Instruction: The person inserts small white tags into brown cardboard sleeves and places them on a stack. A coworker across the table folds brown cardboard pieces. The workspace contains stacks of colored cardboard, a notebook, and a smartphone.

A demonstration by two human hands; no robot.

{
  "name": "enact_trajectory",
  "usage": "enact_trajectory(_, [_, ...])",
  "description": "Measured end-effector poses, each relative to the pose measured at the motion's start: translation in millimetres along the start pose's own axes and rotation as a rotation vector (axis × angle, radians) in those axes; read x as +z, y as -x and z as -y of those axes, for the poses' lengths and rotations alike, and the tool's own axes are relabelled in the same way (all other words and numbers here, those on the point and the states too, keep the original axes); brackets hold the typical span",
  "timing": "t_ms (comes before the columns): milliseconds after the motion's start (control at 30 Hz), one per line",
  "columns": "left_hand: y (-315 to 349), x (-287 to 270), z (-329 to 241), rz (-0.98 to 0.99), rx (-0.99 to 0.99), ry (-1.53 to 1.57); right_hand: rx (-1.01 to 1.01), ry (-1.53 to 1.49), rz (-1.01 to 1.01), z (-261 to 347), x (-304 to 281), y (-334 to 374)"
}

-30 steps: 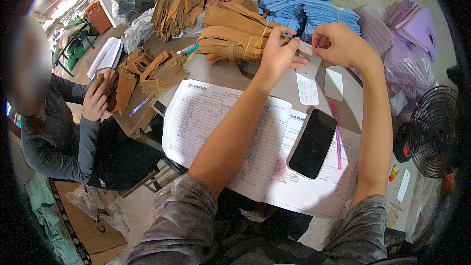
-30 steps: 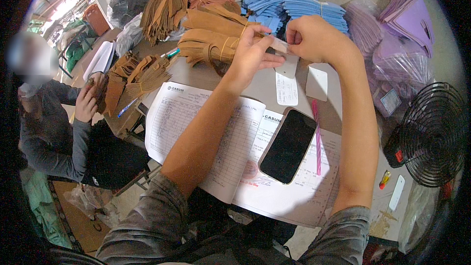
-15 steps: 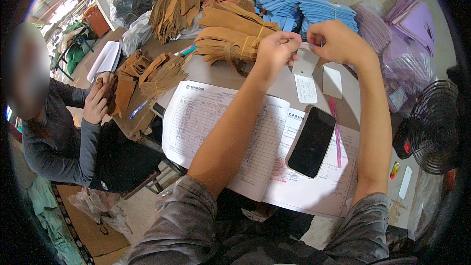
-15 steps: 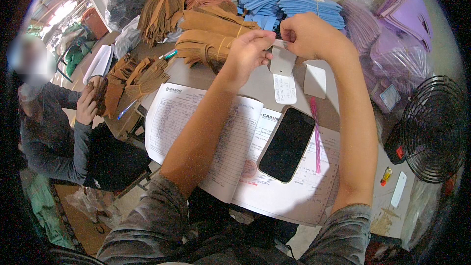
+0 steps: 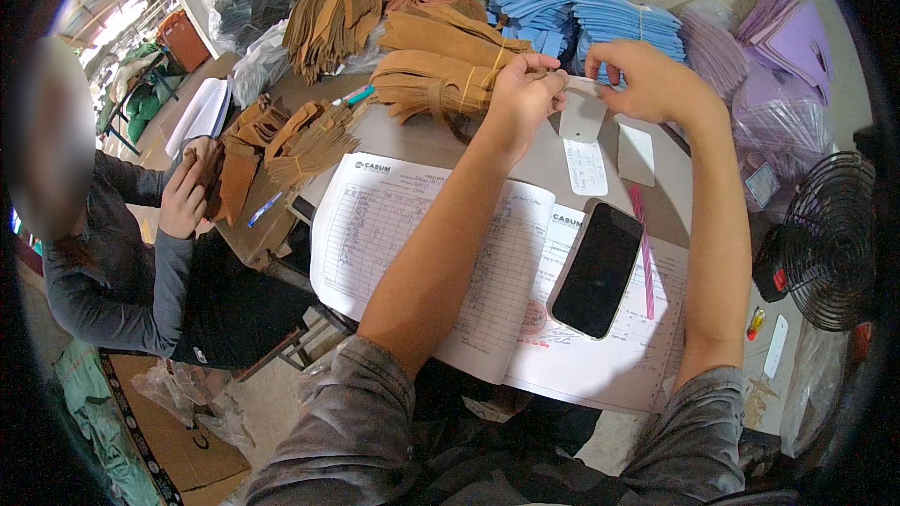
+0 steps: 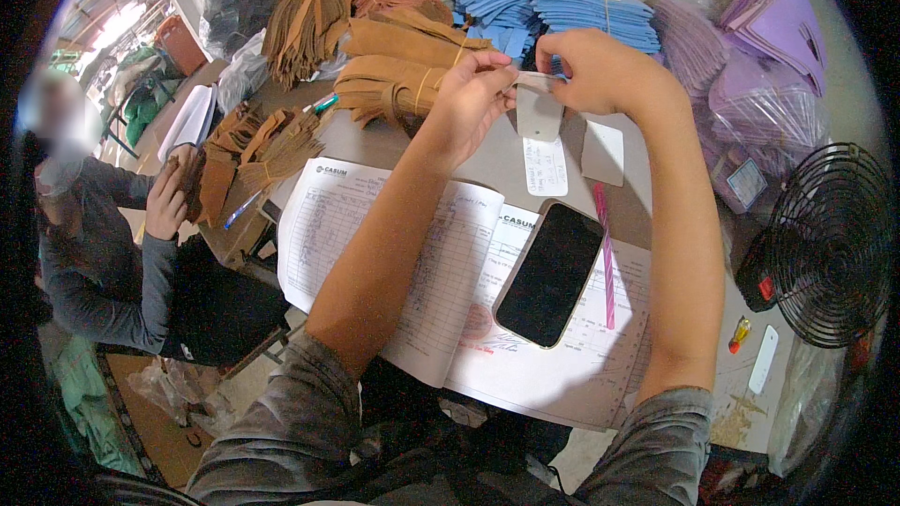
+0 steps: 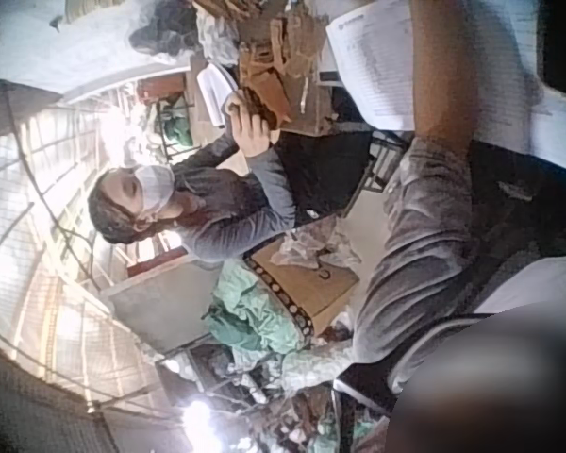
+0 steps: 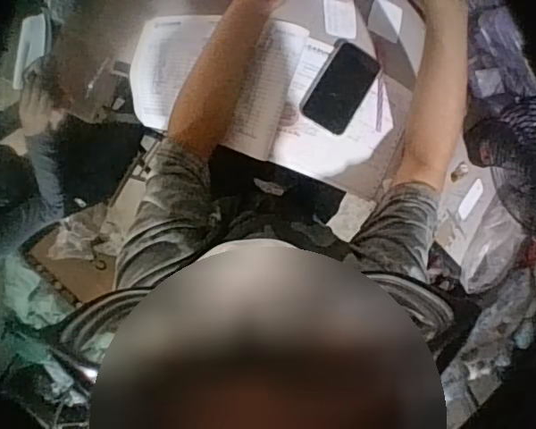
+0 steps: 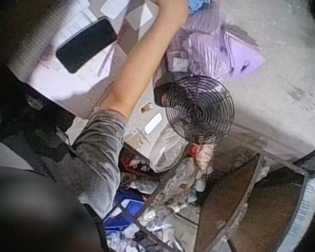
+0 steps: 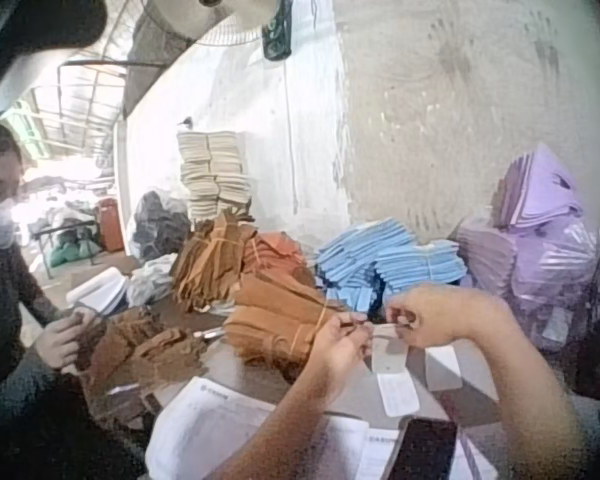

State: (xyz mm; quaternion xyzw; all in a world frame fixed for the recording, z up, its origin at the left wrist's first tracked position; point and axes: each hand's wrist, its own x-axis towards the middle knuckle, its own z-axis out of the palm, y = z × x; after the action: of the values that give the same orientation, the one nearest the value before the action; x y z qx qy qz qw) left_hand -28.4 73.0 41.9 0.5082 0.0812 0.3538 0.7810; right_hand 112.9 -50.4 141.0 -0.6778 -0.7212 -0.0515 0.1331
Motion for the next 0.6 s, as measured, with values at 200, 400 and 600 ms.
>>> enact_trajectory(200, [2,1,-1,-0.001,-0.012,0.039,0.105,-0.106,0.076,-6,-2,3])
enact_trajectory(400, [-1,-3,4,0.004,-0.004,-0.081,0.062,-0.087,0.049,-16,2,1])
enact_trajectory(600, [-6,-9,13,0.011,0.059,-0.094,0.037,-0.073,0.043,-25,9,-3])
